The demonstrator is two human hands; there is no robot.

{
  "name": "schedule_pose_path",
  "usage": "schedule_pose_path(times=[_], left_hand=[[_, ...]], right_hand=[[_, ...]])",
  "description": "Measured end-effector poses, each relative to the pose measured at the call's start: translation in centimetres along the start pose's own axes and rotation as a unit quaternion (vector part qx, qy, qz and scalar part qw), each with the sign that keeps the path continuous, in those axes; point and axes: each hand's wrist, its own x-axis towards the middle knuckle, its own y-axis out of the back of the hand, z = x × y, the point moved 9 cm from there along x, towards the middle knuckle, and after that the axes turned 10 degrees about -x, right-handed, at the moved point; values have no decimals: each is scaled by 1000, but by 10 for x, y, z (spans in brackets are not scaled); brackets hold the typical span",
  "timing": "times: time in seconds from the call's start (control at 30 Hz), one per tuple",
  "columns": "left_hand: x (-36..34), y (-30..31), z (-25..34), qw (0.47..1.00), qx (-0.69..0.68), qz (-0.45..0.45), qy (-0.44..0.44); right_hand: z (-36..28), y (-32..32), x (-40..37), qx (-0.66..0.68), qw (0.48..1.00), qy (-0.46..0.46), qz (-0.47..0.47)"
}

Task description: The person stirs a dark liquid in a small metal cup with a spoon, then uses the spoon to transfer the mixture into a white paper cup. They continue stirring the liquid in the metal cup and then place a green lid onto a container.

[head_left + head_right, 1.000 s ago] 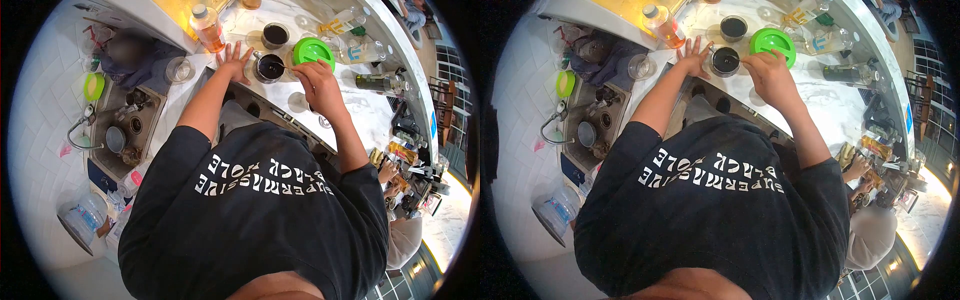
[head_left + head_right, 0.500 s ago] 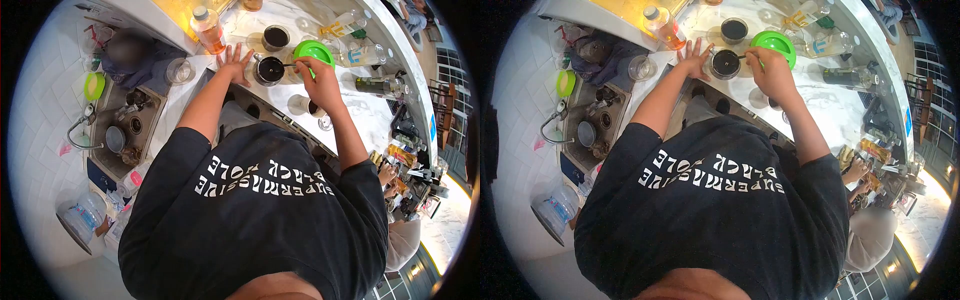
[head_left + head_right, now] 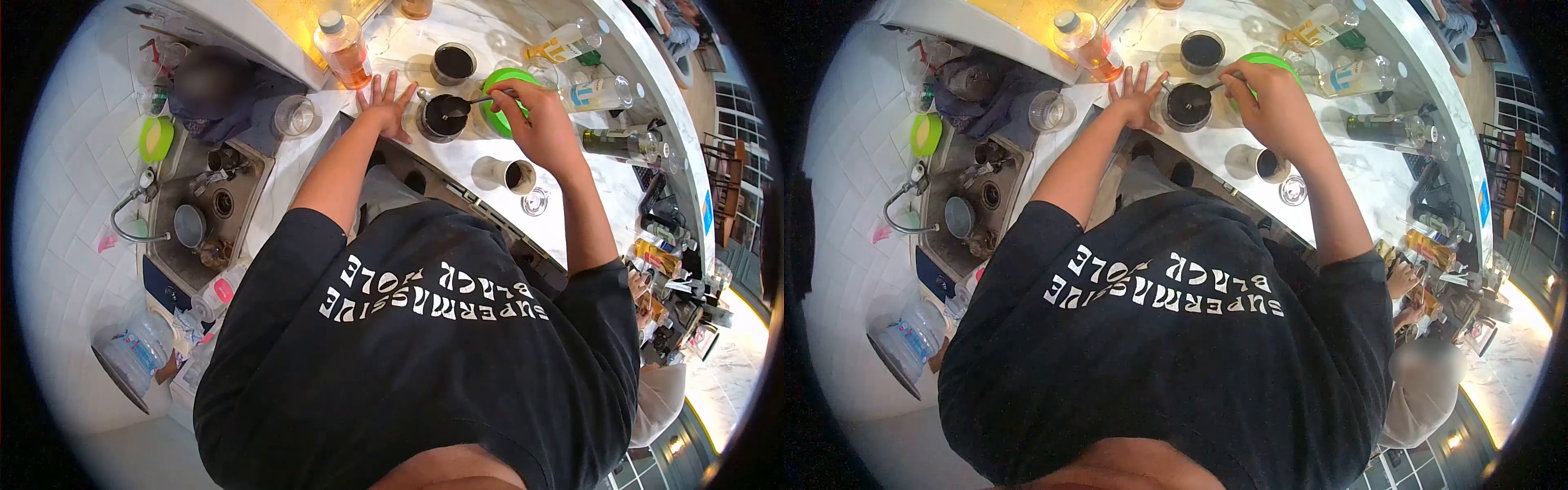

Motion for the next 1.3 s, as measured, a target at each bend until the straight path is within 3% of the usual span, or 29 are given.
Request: schedule_pose_path(times=[0.1, 1.0, 1.13, 1.3], left_hand=[[3, -1, -1, 1000, 0, -1, -1], [2, -1, -1, 1000, -8, 8, -10], [3, -1, -1, 1000, -4, 7, -11], [1, 0, -1, 1000, -11, 4, -8]], right_hand=[[-16, 10, -4, -18, 996, 70, 56], [-18, -8, -23, -60, 992, 70, 85], [-19, -31, -29, -139, 983, 105, 53], [-19, -51, -42, -126, 985, 90, 72]])
